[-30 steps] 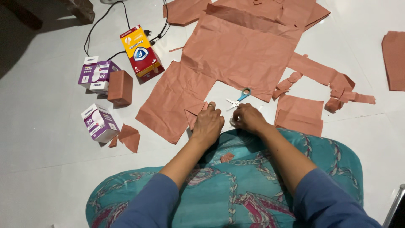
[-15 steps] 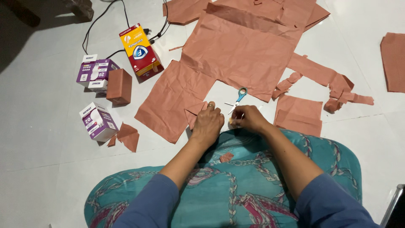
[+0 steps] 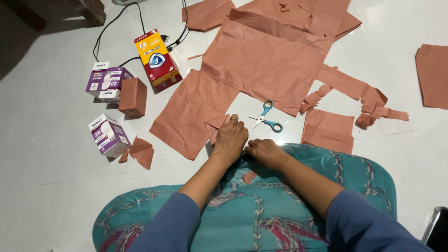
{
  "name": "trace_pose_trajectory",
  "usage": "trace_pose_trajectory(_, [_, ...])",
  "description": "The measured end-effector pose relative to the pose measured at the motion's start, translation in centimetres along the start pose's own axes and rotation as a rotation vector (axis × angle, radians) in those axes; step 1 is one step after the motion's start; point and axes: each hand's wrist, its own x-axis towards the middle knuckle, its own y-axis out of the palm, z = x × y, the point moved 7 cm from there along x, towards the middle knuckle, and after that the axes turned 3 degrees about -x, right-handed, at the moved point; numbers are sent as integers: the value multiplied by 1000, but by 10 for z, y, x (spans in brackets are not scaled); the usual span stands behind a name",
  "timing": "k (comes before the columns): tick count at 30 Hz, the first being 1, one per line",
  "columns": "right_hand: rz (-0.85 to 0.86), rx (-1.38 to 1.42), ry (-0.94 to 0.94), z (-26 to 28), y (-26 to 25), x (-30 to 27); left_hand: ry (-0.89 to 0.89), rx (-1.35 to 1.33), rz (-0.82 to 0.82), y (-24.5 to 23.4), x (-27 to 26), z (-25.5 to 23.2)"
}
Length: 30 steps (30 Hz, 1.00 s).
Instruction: The person wraps a small rectangular box with brown paper. They fold the paper around the box, use scissors to trim excess, and secure the folds with clear tape. The wrapped box is held up at the end.
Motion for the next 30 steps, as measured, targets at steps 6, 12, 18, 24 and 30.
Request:
trace_pose_trajectory(6, [-22,-371,-425,36,1,-8,4,-12,-6,4,0,0])
trace_pose_trajectory(12, [33,-453,-549,59,-21,-15,15,-10,-5,-1,1,-1])
trace_pose_trajectory(18, [200,-432,-473,56,-22,-22,16,18,25,-2,-1,-2])
trace_pose_trajectory(24, [226,-362,-320,27,-26,-35,16,5,-28,-2,1,-3])
trace_pose_trajectory(30, [296,-104,-112,11,-36,-32,-9,-20,24,-1,-1,-2])
